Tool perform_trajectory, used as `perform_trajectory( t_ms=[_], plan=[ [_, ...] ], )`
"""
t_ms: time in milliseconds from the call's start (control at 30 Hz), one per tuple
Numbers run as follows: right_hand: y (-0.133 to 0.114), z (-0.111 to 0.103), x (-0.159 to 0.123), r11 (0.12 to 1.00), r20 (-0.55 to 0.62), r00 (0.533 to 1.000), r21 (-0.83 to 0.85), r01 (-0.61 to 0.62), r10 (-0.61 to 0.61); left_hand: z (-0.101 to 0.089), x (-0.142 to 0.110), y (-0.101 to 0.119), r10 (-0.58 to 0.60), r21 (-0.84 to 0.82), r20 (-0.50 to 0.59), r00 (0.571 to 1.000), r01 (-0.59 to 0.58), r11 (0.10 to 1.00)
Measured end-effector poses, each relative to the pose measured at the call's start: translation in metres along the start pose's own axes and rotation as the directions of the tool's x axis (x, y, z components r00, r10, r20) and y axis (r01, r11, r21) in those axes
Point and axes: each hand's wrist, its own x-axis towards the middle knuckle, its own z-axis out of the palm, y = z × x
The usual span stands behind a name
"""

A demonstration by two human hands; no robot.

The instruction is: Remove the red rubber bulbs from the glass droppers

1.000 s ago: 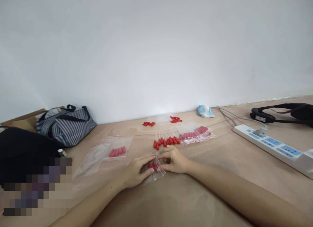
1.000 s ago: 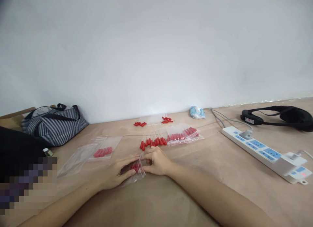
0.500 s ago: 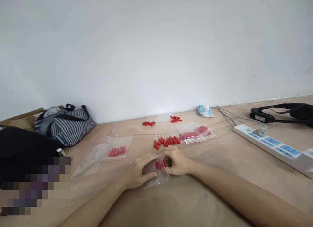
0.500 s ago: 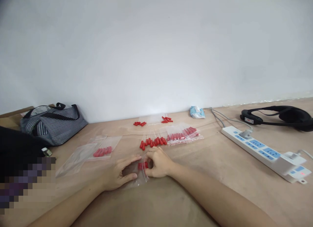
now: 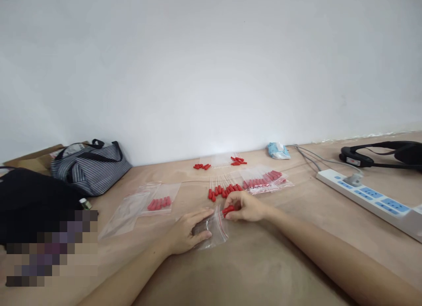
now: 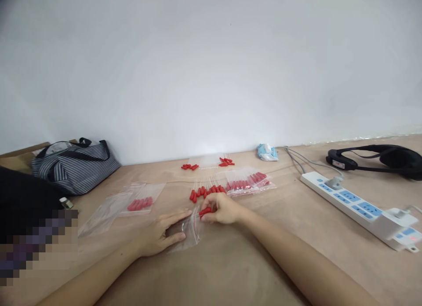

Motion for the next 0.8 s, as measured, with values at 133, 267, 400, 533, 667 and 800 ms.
perform_trajectory(
  t_ms=[133, 267, 400, 533, 667, 800],
  plan=[
    [0.003, -0.043, -0.003, 0.984, -0.078, 0.993, 0.161, -0.072, 0.086, -0.004, -0.001, -0.001, 0.014, 0.003, 0.03, 0.999, -0.014, 1.0],
    [0.006, -0.078, -0.006, 0.979, -0.301, 0.95, 0.203, -0.019, 0.081, -0.009, -0.002, 0.008, 0.105, -0.052, 0.068, 0.992, -0.101, 0.993],
    [0.014, -0.08, 0.004, 0.991, -0.542, 0.839, 0.078, 0.112, -0.052, -0.008, -0.001, 0.014, 0.17, -0.092, 0.169, 0.971, -0.156, 0.984],
    [0.019, -0.054, 0.021, 0.953, -0.611, 0.746, -0.284, 0.108, -0.267, -0.003, -0.001, 0.016, 0.212, -0.046, 0.207, 0.955, -0.207, 0.977],
    [0.019, -0.028, 0.036, 0.783, -0.476, 0.729, -0.608, 0.132, -0.493, -0.002, -0.001, 0.015, 0.164, -0.029, 0.129, 0.978, -0.162, 0.986],
    [0.022, -0.012, 0.045, 0.622, -0.333, 0.797, -0.78, 0.067, -0.504, -0.004, 0.003, 0.001, -0.13, -0.057, -0.198, 0.972, 0.121, 0.991]
  ],
)
